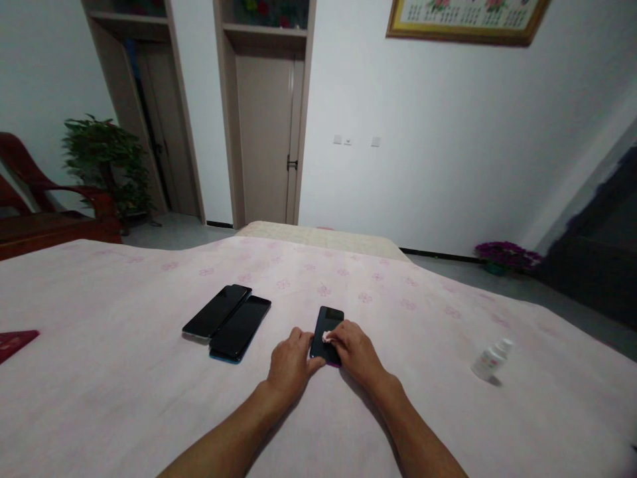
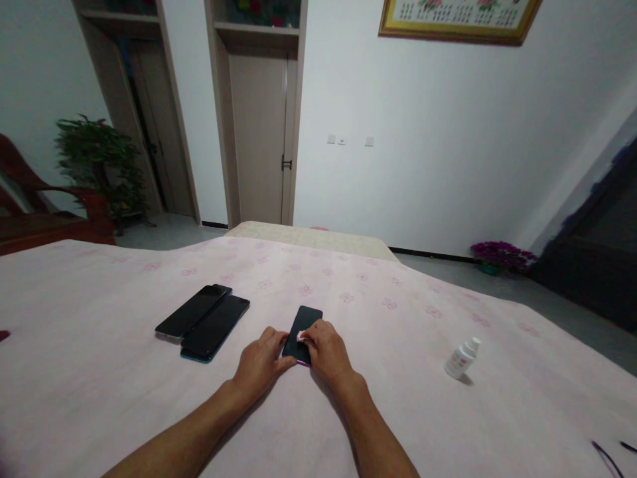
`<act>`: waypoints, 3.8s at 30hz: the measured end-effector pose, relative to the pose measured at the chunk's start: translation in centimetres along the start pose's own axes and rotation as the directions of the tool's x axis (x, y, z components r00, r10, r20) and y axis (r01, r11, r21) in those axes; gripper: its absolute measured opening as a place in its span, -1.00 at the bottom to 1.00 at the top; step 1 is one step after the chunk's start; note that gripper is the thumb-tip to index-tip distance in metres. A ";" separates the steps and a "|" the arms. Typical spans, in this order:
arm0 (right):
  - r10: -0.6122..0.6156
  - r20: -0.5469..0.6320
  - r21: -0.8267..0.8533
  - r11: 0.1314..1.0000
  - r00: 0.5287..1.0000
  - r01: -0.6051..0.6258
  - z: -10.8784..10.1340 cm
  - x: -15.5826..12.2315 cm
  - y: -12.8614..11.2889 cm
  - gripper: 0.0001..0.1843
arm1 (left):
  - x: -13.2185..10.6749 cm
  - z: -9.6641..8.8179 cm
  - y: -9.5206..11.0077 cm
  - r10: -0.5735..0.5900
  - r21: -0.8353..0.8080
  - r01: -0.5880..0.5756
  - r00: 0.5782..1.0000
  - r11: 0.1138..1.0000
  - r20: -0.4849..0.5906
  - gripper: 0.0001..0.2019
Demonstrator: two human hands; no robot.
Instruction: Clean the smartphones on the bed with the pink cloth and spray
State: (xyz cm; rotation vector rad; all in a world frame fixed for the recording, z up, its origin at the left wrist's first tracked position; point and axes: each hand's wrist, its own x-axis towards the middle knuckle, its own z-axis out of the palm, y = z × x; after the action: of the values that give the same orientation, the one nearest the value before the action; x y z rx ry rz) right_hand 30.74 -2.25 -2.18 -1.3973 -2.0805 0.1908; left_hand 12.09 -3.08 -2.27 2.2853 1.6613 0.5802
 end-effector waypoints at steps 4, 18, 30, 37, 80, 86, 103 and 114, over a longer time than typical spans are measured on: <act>-0.056 -0.014 -0.045 0.997 0.998 0.056 -0.1 0.3 -0.4 -0.76 | 0.1 0.1 0.2 -0.006 0.019 0.006 1.000 1.000 0.008 -0.62; -0.095 0.177 -0.034 0.994 0.980 0.103 -0.2 0.3 -1.6 -0.82 | 0.0 0.2 0.3 -0.007 0.056 0.008 1.000 0.998 -0.009 -0.69; 0.054 -0.080 0.040 0.998 0.995 -0.051 0.0 0.9 -0.2 -0.78 | 0.1 0.2 0.4 -0.005 0.042 0.006 1.000 0.999 -0.020 -0.62; 0.350 0.103 0.639 0.694 0.931 -0.331 0.6 1.2 -0.9 -0.75 | 0.3 0.3 0.1 -0.002 -0.100 -0.007 0.996 0.995 -0.086 -0.63; 0.597 -0.123 0.853 0.473 0.793 -0.223 1.0 2.2 0.9 -0.58 | 1.2 1.2 0.1 -0.026 -0.506 -0.089 0.976 0.858 -0.215 -0.82; 0.479 -0.226 0.380 0.845 0.849 -0.376 0.4 4.6 4.9 -0.73 | 0.6 1.2 0.4 0.037 -0.270 -0.070 0.991 0.960 -0.125 -0.50; 0.020 0.081 -0.167 0.986 0.997 -0.006 2.0 6.8 -0.4 -0.79 | 0.7 1.1 0.4 -0.027 -0.260 -0.010 0.990 0.965 -0.140 -0.52; 0.159 -0.005 -0.243 0.957 0.987 -0.156 -0.3 4.8 0.6 -0.82 | 0.6 1.6 0.3 -0.064 -0.289 0.015 0.985 0.957 -0.162 -0.44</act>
State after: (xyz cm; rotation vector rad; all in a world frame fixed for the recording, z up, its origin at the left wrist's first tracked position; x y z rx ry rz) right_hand 30.19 2.16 -0.26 -1.7145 -2.0583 0.0101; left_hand 13.22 -2.53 -3.42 2.0383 1.5714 0.9633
